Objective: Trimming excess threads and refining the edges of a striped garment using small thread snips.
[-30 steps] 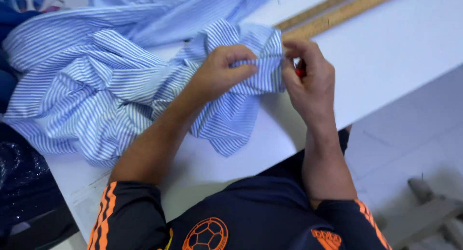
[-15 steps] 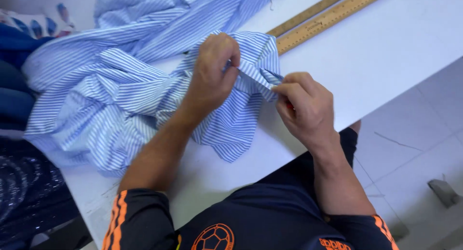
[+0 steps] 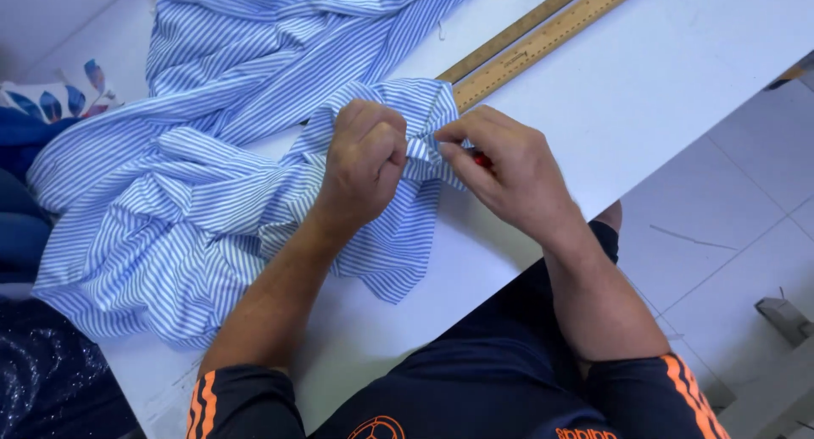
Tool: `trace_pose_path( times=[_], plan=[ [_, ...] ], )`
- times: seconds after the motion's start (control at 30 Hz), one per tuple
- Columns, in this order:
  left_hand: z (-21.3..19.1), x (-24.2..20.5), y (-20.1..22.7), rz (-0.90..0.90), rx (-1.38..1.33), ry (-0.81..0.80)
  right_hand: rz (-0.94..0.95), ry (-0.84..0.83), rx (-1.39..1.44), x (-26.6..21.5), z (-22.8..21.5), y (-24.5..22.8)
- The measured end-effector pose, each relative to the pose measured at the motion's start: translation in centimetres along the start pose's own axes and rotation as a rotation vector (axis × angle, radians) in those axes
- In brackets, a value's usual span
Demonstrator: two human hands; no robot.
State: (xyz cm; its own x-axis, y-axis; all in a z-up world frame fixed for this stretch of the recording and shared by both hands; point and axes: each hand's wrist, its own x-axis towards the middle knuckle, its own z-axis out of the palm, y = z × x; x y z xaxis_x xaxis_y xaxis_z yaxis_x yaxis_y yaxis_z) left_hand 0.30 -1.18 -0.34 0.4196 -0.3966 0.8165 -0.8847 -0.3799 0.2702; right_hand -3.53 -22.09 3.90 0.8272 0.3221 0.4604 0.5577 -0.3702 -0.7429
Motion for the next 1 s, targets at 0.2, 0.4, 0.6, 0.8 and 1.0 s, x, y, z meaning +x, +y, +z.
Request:
trace_pose_path(
  times=[0.2, 0.4, 0.6, 0.8, 1.0],
  plan=[
    [-0.2, 0.5, 0.6, 0.013, -0.02, -0.003, 0.038, -0.22, -0.003, 2.7, -1.4, -1.2],
    [0.1, 0.4, 0.7, 0.017, 0.023, 0.003, 0.014, -0.25, -0.027, 2.2, -0.7, -0.1],
    [0.4, 0.7, 1.3, 0.016, 0.031, 0.008, -0.042, -0.246, -0.224, 1.4, -0.2, 1.2],
    [0.2, 1.0, 1.9, 0.011, -0.037, -0.028, -0.016, -0.17, -0.107, 1.0, -0.2, 2.8],
    [0.5, 0.4, 1.8, -0.023, -0.08, -0.079, 0.015, -0.123, 0.026, 1.0, -0.5, 2.4]
  ],
)
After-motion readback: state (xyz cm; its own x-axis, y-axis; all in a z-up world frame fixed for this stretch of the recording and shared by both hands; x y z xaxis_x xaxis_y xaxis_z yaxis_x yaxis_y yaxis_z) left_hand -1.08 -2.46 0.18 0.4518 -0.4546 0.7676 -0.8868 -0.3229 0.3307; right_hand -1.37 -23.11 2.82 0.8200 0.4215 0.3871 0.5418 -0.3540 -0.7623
